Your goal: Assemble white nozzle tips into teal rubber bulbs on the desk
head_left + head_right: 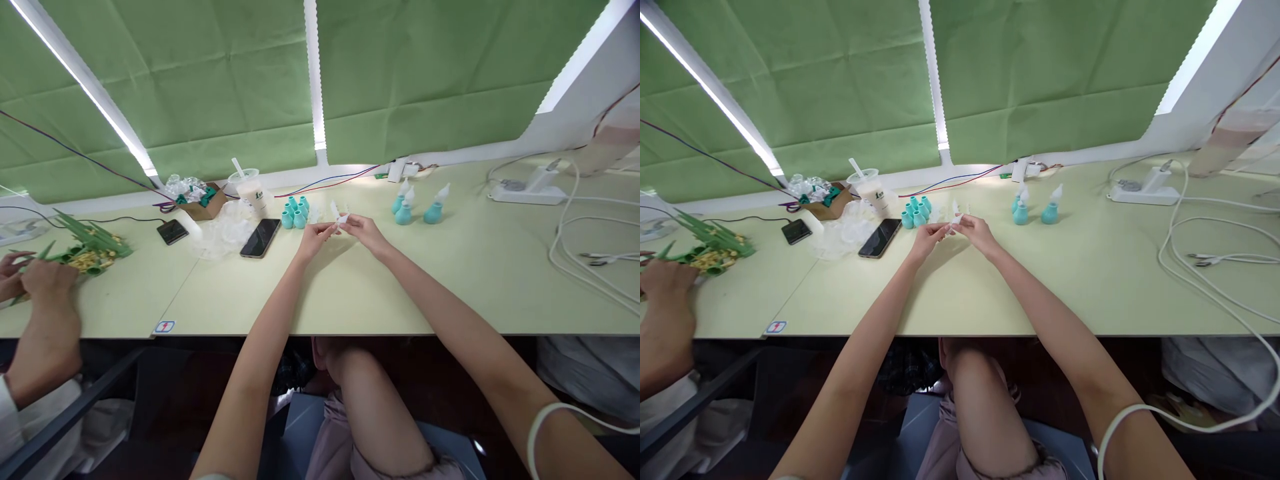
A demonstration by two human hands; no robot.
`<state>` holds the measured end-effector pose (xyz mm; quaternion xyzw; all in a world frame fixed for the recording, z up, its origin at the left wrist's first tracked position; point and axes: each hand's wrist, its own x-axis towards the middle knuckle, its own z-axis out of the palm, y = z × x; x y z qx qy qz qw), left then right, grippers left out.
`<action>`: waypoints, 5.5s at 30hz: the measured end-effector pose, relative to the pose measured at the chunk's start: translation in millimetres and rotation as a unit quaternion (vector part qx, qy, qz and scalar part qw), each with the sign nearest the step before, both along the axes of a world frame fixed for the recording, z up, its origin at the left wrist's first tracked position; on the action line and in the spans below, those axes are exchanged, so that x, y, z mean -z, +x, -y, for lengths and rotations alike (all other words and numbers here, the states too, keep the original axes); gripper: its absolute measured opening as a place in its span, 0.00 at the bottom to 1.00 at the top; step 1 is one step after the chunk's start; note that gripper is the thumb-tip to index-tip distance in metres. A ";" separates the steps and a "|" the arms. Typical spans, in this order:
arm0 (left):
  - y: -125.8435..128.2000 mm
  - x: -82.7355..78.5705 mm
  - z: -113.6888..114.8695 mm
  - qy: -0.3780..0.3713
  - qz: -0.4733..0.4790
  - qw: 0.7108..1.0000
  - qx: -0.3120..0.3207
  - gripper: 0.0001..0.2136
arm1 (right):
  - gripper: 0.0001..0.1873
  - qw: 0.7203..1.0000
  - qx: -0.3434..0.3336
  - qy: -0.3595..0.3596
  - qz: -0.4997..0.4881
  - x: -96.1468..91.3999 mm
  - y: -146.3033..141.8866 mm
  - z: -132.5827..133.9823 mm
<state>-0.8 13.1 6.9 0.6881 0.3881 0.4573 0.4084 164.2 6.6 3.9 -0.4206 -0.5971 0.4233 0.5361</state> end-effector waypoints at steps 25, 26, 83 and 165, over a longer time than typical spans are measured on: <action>11.4 1.6 1.0 0.042 0.081 0.996 0.019 0.15 | 0.19 0.997 0.011 0.004 -0.082 -0.3 -0.5 0.5; 11.9 1.1 1.5 0.044 0.078 0.996 0.017 0.15 | 0.19 0.997 0.015 0.008 -0.080 -0.2 -1.2 0.4; -26.1 27.4 -24.6 0.126 -0.234 0.958 -0.112 0.09 | 0.22 0.997 0.035 -0.029 -0.064 -1.7 9.1 -6.4; -0.7 11.9 -6.2 0.075 -0.023 0.995 -0.068 0.13 | 0.13 0.997 -0.046 -0.008 0.058 6.2 20.2 -10.9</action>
